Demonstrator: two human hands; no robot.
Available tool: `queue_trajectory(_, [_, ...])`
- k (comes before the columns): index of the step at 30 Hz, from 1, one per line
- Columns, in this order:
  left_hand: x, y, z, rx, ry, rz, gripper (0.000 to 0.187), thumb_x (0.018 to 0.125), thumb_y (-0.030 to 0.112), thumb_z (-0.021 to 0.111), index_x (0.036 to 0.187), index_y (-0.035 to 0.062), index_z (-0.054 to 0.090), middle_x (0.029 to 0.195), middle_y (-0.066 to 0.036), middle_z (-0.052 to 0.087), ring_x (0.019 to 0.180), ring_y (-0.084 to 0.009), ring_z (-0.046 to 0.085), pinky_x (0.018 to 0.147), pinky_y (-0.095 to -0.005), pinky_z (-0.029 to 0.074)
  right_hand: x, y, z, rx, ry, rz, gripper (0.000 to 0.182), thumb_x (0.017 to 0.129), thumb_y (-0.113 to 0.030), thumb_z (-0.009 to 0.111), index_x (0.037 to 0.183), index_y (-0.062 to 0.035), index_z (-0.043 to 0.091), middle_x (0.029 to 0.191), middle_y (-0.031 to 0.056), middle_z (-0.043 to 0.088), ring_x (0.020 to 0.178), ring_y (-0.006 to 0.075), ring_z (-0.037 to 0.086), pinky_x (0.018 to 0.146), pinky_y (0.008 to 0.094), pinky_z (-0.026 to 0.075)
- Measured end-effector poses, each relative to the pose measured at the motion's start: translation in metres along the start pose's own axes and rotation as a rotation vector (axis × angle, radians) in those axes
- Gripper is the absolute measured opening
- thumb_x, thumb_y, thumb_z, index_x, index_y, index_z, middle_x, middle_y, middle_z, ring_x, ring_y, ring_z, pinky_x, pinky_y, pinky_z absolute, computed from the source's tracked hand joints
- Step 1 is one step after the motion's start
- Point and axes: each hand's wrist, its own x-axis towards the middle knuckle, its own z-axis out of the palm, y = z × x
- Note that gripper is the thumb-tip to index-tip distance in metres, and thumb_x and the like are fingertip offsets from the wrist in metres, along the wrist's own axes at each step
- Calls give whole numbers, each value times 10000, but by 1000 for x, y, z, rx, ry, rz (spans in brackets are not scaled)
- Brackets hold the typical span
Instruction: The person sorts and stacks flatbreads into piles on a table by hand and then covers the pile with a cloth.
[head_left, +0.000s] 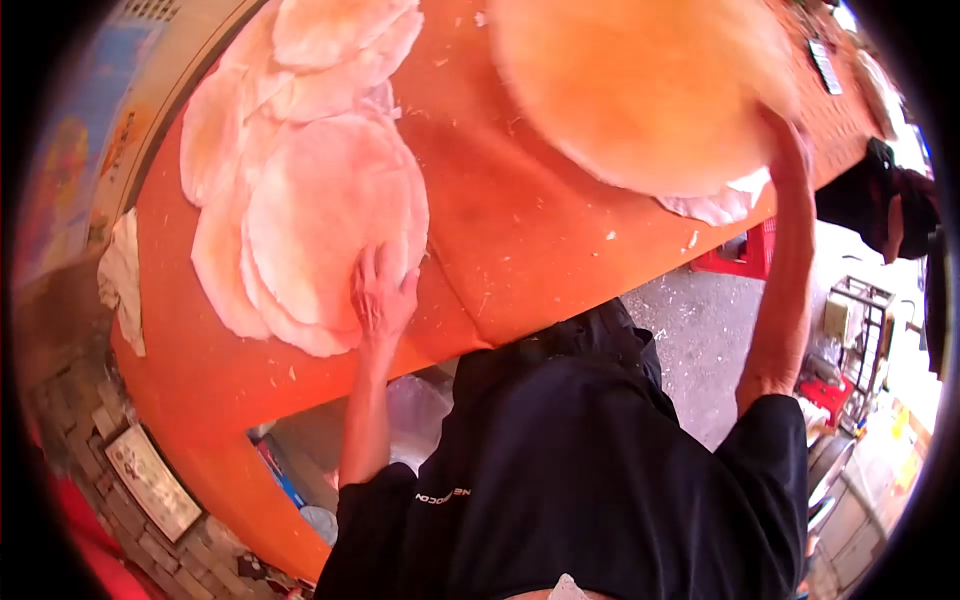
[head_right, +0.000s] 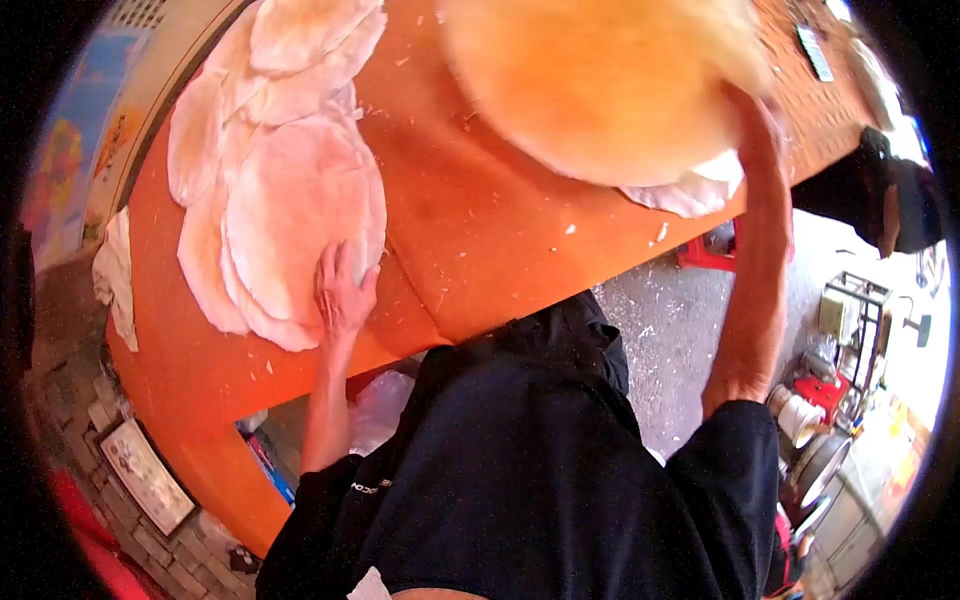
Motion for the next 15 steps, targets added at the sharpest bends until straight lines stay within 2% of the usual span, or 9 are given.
queue_trajectory(3, [7,-7,-7,-35,27,51,561,743,171,662,1243,-22,495,1159,-240,534,1035,-413,544,876,-485,470,-6,17,-35,-481,201,-32,598,798,-400,728,1207,15,597,1009,157,676,922,203,639,820,318,503])
queue_trajectory(5, [13,-9,-19,-38,59,35,545,743,135,614,1249,-25,488,1136,-244,550,999,-414,563,829,-485,486,-23,37,-30,-874,544,-241,661,774,-440,756,1237,-4,574,1038,185,656,917,225,632,819,322,496])
queue_trajectory(6, [14,-12,-24,-46,81,32,534,743,98,565,1255,-29,481,1113,-247,567,963,-414,581,782,-484,503,-42,36,-14,-742,523,-353,648,776,-391,780,1256,-18,556,1034,184,645,903,223,620,800,320,493])
queue_trajectory(7, [17,-15,-28,-37,81,34,534,743,98,565,1255,-29,481,1113,-247,567,963,-414,581,782,-484,503,-58,39,7,-524,431,-428,558,814,-294,767,1256,-26,556,1010,154,647,888,194,615,771,306,494])
queue_trajectory(8, [19,-18,-31,-7,118,-4,535,745,92,535,1262,-33,476,1091,-253,580,926,-422,591,743,-486,507,-77,45,24,-278,189,-268,468,850,-192,733,1255,-36,558,985,109,652,891,158,614,759,286,492])
queue_trajectory(9, [20,-21,-33,22,152,-41,538,746,86,505,1268,-38,470,1069,-258,594,889,-429,602,704,-488,511,-100,34,53,-211,34,-151,413,871,-173,707,1238,-37,574,955,73,656,872,132,612,748,270,487])
queue_trajectory(10, [20,-24,-34,43,163,-64,522,770,93,481,1271,-49,466,974,-263,623,824,-431,615,695,-496,505,-118,43,78,128,-164,2,377,888,-172,684,1226,-38,585,932,52,658,855,126,615,742,266,488])
queue_trajectory(13, [18,-33,-39,69,-48,-245,457,782,58,492,1228,-34,522,825,-245,633,723,-418,622,663,-482,510,-175,30,149,162,-502,299,406,893,-218,675,1205,20,572,933,85,658,798,147,633,713,273,510])
queue_trajectory(15, [16,-42,-50,34,27,-219,406,792,40,500,1189,-22,556,782,-236,629,689,-409,624,640,-470,513,-200,28,184,268,-590,341,416,908,-218,652,1215,41,542,947,115,652,804,179,645,724,294,530])
